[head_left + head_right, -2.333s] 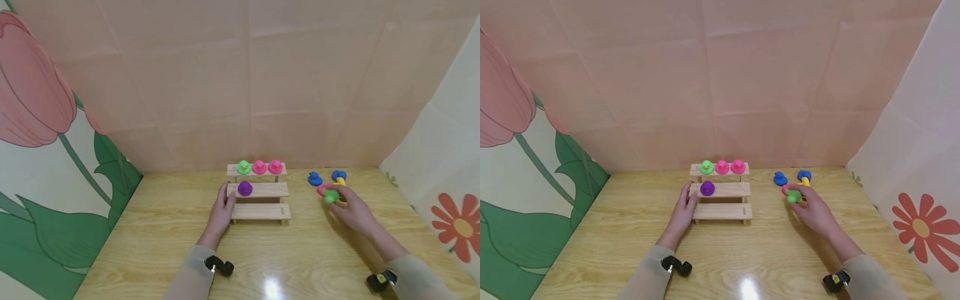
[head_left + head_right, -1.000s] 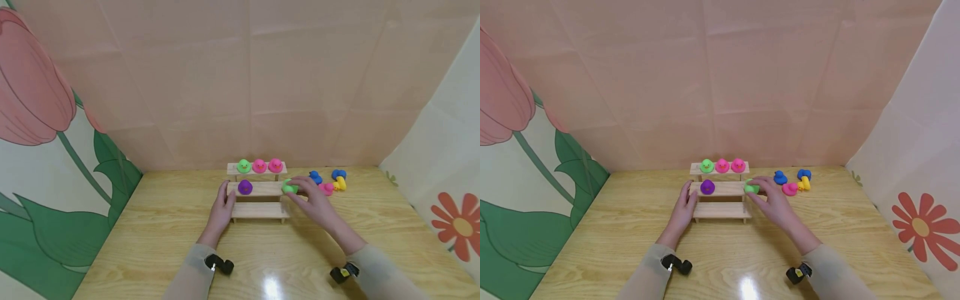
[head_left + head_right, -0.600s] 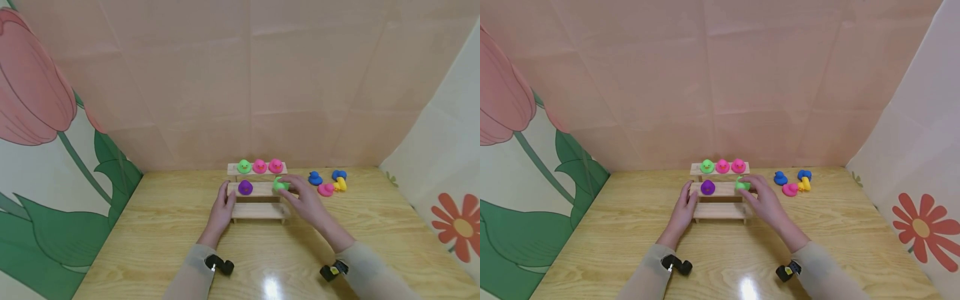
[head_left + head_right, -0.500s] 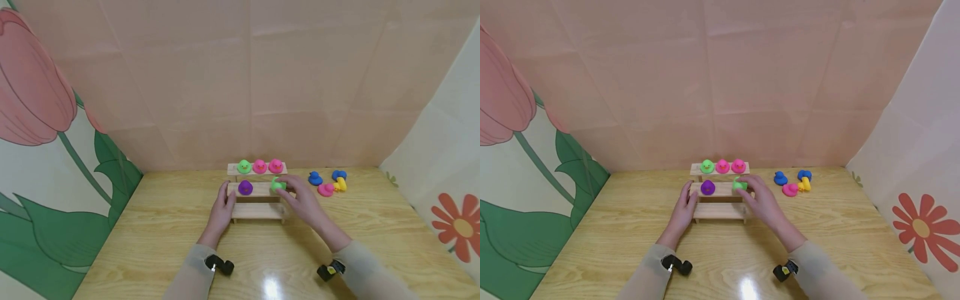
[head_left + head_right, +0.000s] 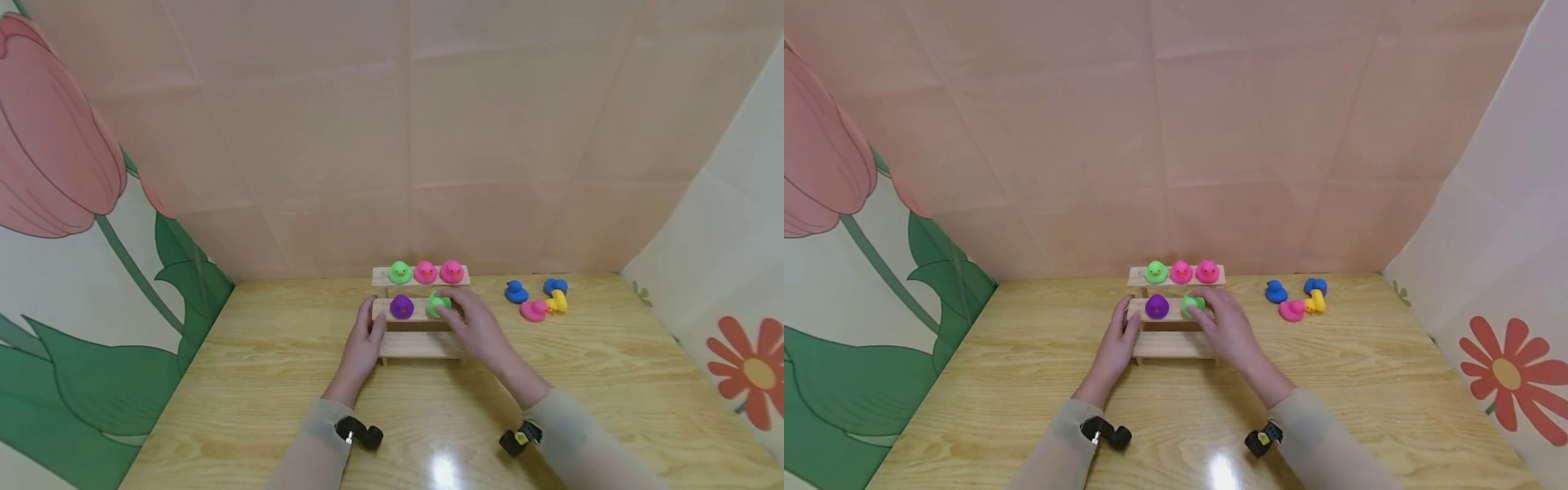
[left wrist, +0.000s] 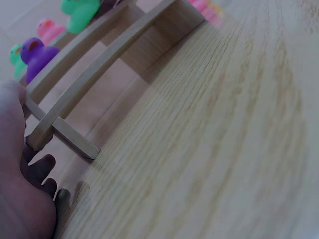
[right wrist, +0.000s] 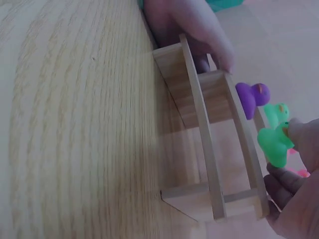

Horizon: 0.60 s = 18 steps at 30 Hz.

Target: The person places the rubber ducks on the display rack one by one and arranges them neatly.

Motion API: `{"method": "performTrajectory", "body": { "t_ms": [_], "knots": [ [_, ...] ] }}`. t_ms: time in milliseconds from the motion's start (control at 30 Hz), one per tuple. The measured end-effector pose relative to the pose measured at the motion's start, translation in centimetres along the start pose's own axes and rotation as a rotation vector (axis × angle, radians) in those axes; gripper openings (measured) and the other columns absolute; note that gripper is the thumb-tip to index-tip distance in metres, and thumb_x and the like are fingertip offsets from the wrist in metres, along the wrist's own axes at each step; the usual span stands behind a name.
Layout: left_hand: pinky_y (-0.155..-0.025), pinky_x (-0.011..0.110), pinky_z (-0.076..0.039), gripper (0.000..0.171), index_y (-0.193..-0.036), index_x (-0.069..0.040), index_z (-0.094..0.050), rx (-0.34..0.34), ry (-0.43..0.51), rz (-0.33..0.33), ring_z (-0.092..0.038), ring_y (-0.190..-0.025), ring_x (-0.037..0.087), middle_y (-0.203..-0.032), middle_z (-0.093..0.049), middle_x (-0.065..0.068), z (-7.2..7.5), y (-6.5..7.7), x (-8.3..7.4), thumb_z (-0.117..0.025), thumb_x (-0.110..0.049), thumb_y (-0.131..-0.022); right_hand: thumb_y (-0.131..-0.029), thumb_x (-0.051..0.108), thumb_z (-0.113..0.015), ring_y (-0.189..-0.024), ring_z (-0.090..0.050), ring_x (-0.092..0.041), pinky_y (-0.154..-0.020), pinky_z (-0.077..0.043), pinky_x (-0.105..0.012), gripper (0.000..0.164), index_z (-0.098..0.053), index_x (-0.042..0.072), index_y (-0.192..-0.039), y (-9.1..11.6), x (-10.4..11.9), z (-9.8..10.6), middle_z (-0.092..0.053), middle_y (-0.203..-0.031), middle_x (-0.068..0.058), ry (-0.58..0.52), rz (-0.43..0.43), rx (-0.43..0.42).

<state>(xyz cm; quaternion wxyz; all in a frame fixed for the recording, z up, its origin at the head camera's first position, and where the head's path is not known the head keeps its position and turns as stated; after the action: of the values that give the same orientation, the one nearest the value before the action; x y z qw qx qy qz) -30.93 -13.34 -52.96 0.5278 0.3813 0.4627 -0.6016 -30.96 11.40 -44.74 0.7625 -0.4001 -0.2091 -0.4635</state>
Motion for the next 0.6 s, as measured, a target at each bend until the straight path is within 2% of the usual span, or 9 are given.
{"method": "performTrajectory", "body": {
  "t_ms": [233, 600],
  "knots": [
    [-0.129, 0.059, -0.032, 0.064, -0.174, -0.038, -0.031, 0.0, -0.002, -0.005, -0.038, -0.159, 0.04, -0.178, -0.034, 0.008, 0.0, 0.0, 0.0, -0.046, -0.06, -0.116, -0.113, 0.028, -0.068, -0.13, -0.061, -0.04, -0.112, -0.048, -0.064, 0.029, -0.072, 0.012, -0.137, -0.1, 0.3, -0.8, -0.073, -0.133, -0.01, 0.054, -0.029, 0.012],
    [-0.129, 0.059, -0.032, 0.067, -0.174, -0.034, -0.03, 0.002, -0.019, 0.007, -0.038, -0.159, 0.039, -0.178, -0.034, 0.008, 0.0, 0.0, 0.0, -0.045, -0.063, -0.115, -0.114, 0.035, -0.067, -0.132, -0.061, -0.038, -0.113, -0.049, -0.062, 0.036, -0.071, 0.01, -0.14, -0.2, 0.1, -1.3, -0.073, -0.136, -0.012, 0.102, -0.093, 0.012]
  ]
}}
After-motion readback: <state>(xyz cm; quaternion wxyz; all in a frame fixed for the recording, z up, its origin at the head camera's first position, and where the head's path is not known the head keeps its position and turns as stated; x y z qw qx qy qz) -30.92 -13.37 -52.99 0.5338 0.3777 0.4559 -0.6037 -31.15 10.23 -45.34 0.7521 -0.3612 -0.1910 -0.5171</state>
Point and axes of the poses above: each hand's wrist, its own y-axis away from the middle knuckle, its own z-axis out of the back of the hand, x = y × z, the point moved 5 cm from there along -y, towards the middle knuckle
